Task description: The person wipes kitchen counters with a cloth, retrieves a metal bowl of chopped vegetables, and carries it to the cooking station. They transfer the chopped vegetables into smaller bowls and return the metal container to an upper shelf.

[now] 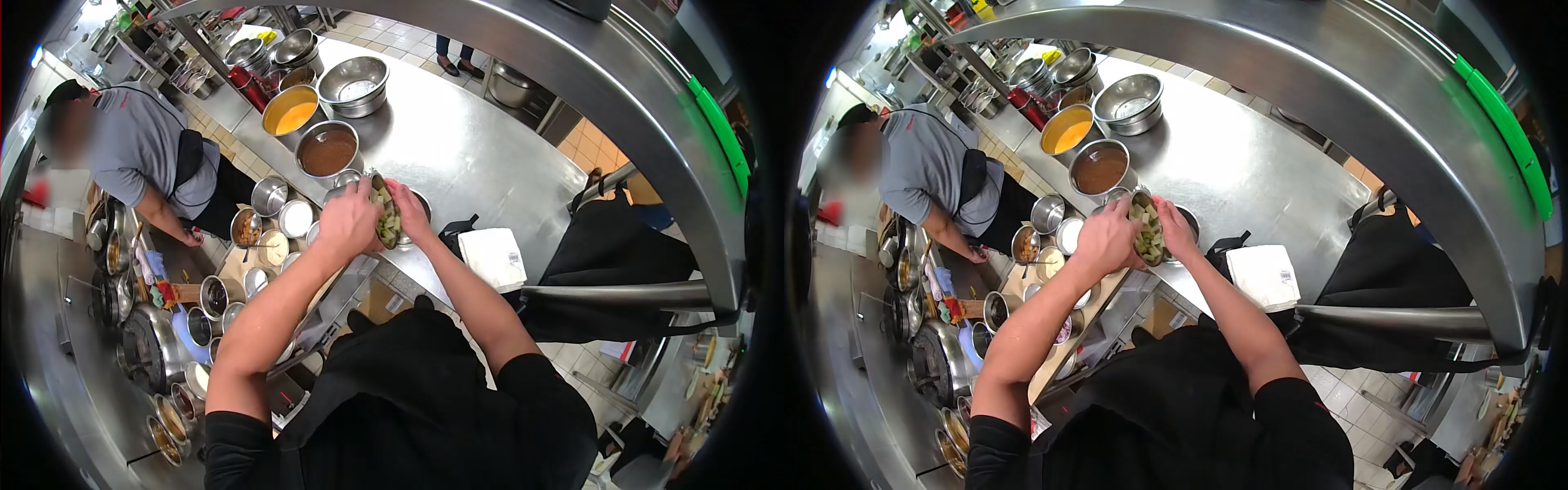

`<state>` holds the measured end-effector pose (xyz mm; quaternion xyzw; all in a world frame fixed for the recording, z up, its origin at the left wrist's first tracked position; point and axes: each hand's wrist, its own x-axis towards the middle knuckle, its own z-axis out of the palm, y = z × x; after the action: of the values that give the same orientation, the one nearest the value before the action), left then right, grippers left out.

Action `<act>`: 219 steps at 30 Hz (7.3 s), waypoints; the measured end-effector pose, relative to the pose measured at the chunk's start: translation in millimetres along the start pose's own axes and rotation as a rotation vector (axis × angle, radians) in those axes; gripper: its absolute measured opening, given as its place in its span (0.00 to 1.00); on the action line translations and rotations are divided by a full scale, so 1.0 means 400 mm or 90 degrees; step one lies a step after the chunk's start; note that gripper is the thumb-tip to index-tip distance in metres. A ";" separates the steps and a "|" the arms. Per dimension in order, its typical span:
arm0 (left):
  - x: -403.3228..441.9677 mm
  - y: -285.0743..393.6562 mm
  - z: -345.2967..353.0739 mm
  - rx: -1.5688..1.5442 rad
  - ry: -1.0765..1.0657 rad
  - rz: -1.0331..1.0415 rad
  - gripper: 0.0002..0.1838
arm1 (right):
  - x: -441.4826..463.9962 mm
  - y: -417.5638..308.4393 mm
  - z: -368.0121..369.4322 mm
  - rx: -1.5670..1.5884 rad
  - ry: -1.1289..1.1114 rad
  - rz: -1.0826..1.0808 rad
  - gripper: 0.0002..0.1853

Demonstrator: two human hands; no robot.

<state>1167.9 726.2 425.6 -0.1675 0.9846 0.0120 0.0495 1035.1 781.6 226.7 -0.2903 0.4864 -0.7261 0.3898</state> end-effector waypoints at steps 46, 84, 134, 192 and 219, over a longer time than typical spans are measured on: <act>0.014 0.053 0.045 0.153 0.069 0.036 0.26 | 0.053 -0.058 -0.051 -0.014 -0.113 0.050 0.42; 0.021 0.078 0.087 0.273 0.121 0.019 0.13 | 0.034 -0.155 -0.079 -0.081 -0.154 0.076 0.44; -1.205 -0.167 0.177 -0.399 0.934 -0.756 0.29 | 0.315 0.109 0.995 -0.708 -0.391 -0.053 0.11; -0.978 0.304 0.159 -0.203 0.896 -1.158 0.32 | 0.361 0.389 1.341 -0.711 -1.080 -0.215 0.26; -0.882 1.675 0.423 0.570 1.328 -1.688 0.29 | -1.281 -0.138 0.695 -0.565 -2.027 -0.476 0.33</act>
<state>1293.1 1481.2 297.9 0.7020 0.2644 0.3865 0.5366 1512.3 1095.3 355.9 0.8491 0.2982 -0.4010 -0.1710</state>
